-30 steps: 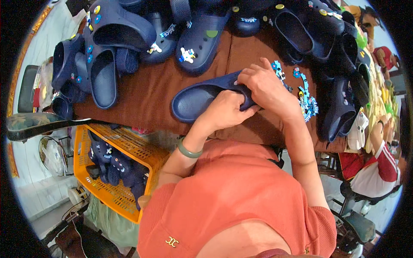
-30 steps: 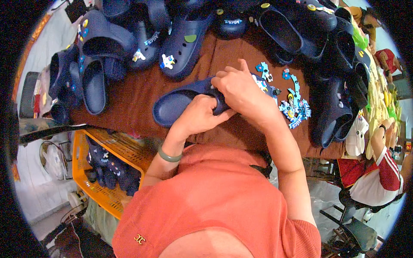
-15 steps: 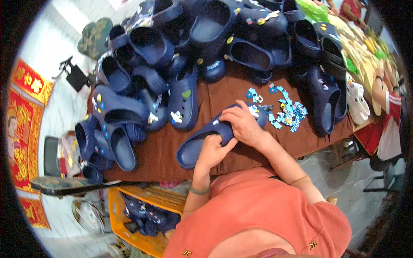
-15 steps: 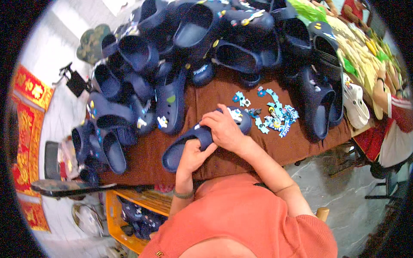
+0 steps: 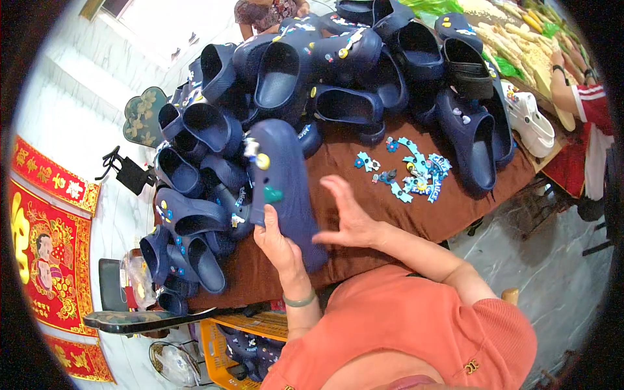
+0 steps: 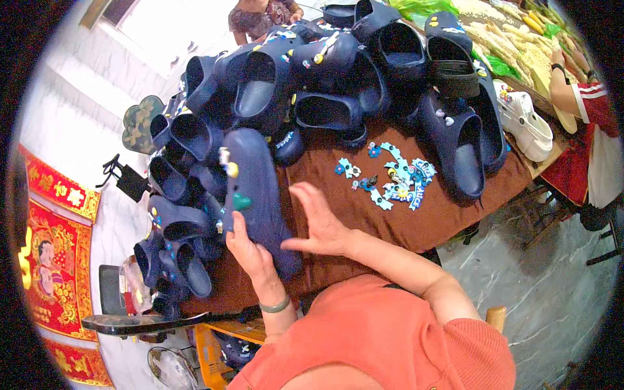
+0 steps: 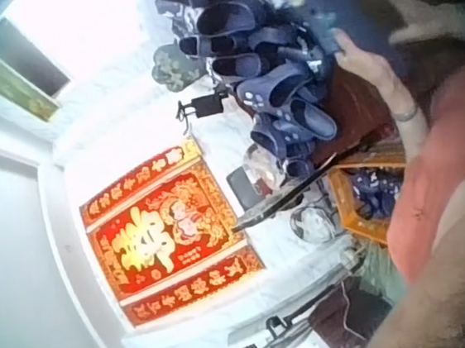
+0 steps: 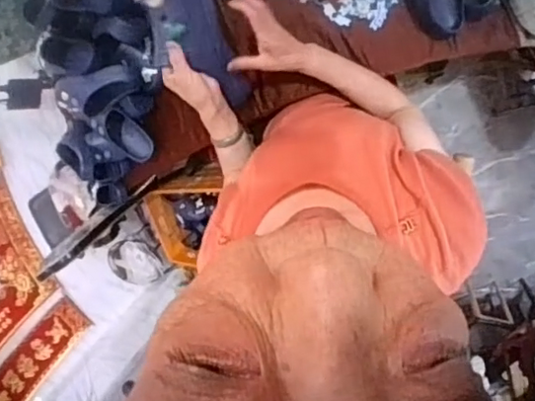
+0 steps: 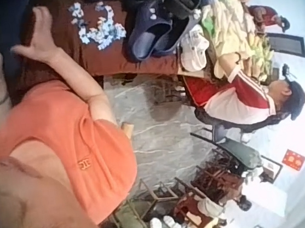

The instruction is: Attaching decorative charms into the holes of clog-style shoes.

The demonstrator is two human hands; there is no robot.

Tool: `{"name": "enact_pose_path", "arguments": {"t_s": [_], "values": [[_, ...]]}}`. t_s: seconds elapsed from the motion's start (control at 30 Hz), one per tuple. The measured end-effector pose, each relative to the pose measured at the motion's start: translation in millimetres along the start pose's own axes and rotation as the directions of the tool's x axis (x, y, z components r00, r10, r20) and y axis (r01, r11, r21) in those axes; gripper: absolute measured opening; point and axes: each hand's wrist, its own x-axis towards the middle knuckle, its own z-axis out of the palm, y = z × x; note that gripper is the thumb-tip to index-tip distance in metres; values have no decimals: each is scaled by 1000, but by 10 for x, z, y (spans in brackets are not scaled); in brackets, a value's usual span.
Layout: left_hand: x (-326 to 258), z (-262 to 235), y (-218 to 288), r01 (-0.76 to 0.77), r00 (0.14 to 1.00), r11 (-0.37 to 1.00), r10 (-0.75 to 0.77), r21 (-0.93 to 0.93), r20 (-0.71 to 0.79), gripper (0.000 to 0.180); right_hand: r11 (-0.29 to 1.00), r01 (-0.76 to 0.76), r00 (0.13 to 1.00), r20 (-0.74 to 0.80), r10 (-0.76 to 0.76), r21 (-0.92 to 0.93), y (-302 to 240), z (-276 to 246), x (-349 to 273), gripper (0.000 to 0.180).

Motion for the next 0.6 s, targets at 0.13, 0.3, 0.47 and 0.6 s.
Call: {"name": "enact_pose_path", "arguments": {"t_s": [0.13, 0.3, 0.47, 0.6], "values": [[-164, 235, 84, 40, 997, 986, -30, -162, 64, 29, 950, -204, 958, 250, 143, 238, 115, 301, -229, 109], [-382, 18, 145, -145, 920, 879, -49, 454, 388, 29, 862, -355, 934, 177, 310, 363, 141, 281, -243, 91], [-335, -103, 163, -527, 818, 833, 445, 167, 364, 34, 847, -345, 925, -7, 380, 405, -113, -326, 350, 73], [-128, -52, 20, -255, 929, 900, 128, 352, 346, 28, 846, -355, 914, -42, 403, 398, -21, -797, 1038, 61]]}}
